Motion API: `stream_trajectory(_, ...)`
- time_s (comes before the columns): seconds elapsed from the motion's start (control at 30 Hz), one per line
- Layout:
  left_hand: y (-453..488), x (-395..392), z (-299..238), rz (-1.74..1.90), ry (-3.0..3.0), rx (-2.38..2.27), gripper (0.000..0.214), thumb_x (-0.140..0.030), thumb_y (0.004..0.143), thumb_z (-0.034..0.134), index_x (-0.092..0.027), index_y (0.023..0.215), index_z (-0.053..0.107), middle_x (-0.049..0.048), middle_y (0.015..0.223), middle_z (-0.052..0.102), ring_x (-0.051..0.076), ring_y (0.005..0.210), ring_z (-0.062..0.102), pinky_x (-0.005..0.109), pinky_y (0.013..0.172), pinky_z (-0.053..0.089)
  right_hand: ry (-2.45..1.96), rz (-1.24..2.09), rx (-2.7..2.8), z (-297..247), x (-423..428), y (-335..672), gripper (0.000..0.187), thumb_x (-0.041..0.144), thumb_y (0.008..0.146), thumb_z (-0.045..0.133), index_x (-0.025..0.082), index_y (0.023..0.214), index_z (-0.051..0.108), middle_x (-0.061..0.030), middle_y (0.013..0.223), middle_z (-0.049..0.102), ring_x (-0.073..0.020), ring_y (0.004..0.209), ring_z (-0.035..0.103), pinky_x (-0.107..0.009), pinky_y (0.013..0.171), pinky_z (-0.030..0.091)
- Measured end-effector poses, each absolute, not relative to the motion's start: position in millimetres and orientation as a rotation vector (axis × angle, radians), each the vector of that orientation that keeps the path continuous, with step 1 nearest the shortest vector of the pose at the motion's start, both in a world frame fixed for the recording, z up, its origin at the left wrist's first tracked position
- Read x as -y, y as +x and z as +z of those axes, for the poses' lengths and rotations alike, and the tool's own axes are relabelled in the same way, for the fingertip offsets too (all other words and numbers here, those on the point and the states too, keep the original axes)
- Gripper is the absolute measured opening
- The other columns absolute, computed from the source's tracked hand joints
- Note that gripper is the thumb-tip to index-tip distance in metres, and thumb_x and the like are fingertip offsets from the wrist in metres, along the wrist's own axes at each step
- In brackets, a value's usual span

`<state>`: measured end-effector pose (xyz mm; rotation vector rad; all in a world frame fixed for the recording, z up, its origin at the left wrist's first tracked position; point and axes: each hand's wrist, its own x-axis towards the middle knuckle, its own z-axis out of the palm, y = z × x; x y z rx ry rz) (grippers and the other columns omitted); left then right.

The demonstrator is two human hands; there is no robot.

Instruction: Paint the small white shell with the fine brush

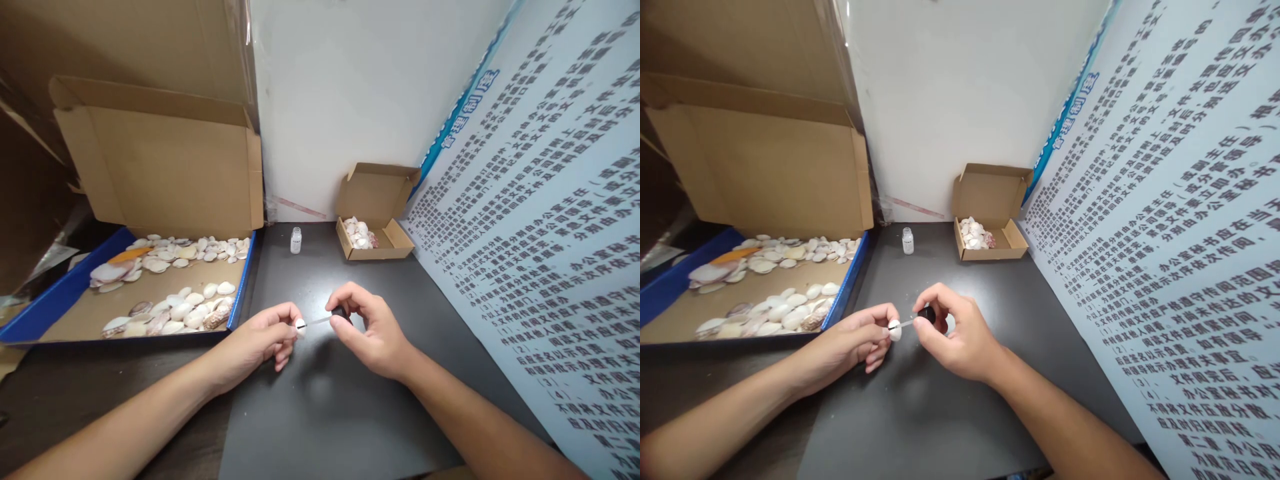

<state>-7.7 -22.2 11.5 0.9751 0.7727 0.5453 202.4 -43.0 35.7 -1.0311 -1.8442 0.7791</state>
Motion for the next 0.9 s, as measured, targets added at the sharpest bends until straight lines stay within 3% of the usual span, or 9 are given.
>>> stream_trajectory(0.37,-7.9,22.0,11.6,0.524,0.977,-0.779,0.022,-0.033,0.079,0.066,-0.020,0.081,0.049,-0.0062,0.060,0.048,0.008,0.047,0.044,0.021,0.048,0.039,-1.062,0.750,1.839,34.8,42.6,202.1,0.006,0.022,0.083,0.058,0.021,0.089,0.058,0.0061,0.060,0.047,-0.0107,0.054,0.048,-0.022,0.054,0.043)
stream_trajectory(0.9,-6.9,23.1,13.9,0.575,0.928,-0.804,0.015,-0.025,0.074,0.063,-0.019,0.078,0.049,-0.0055,0.060,0.048,0.008,0.048,0.042,0.020,0.049,0.037,-1.114,0.679,1.881,33.2,42.8,201.7,0.007,0.020,0.082,0.059,0.021,0.089,0.058,0.0061,0.059,0.047,-0.0106,0.052,0.048,-0.022,0.052,0.042)
